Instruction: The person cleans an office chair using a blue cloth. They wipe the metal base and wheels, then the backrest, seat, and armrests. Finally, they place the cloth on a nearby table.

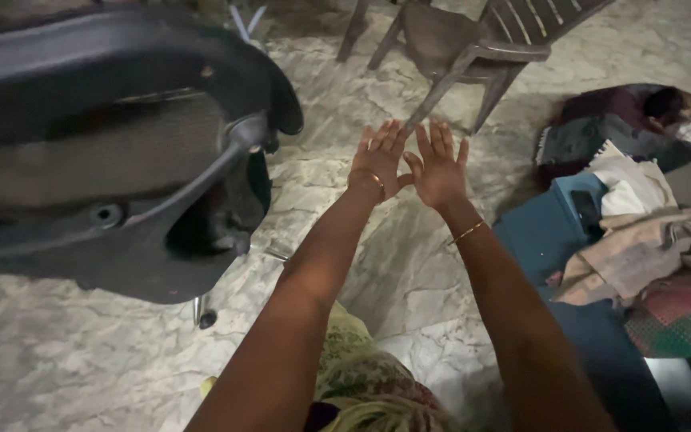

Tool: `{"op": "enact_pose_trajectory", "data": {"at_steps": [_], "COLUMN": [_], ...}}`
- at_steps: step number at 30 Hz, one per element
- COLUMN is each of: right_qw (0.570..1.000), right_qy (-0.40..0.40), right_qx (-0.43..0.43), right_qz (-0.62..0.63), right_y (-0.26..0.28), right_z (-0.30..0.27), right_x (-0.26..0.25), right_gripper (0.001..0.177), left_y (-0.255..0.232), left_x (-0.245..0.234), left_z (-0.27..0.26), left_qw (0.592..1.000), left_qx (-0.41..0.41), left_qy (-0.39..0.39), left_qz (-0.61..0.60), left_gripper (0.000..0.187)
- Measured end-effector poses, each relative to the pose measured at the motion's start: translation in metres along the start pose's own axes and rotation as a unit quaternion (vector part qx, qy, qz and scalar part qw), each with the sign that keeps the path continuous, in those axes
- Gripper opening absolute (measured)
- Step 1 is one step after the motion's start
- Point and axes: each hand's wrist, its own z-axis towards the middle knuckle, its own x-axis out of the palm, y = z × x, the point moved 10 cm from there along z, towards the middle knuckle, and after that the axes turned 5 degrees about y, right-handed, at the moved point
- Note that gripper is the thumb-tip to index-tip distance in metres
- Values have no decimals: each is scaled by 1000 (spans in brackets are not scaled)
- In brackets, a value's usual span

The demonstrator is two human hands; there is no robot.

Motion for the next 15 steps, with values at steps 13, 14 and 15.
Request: {"op": "enact_pose_trajectory", "data": {"at_steps": [13,14,15], "right_qw": [1000,999,999], "right_qy": [13,21,22], "right_qx": [-17,-17,-24], "right_qz": [21,17,19], "right_y": [65,72,80], "right_z": [-41,-47,-52], "right_x": [2,4,4], "right_gripper": [65,64,64], "left_y": [24,27,29], "left_x": [-1,1,2], "left_z": [-85,-95,-104], "left_qw": [999,998,998], "left_qx": [-27,-32,-36], "left_qy": [-44,-43,-43], "left_qz": [-10,-15,-20], "left_gripper": [102,102,103]}}
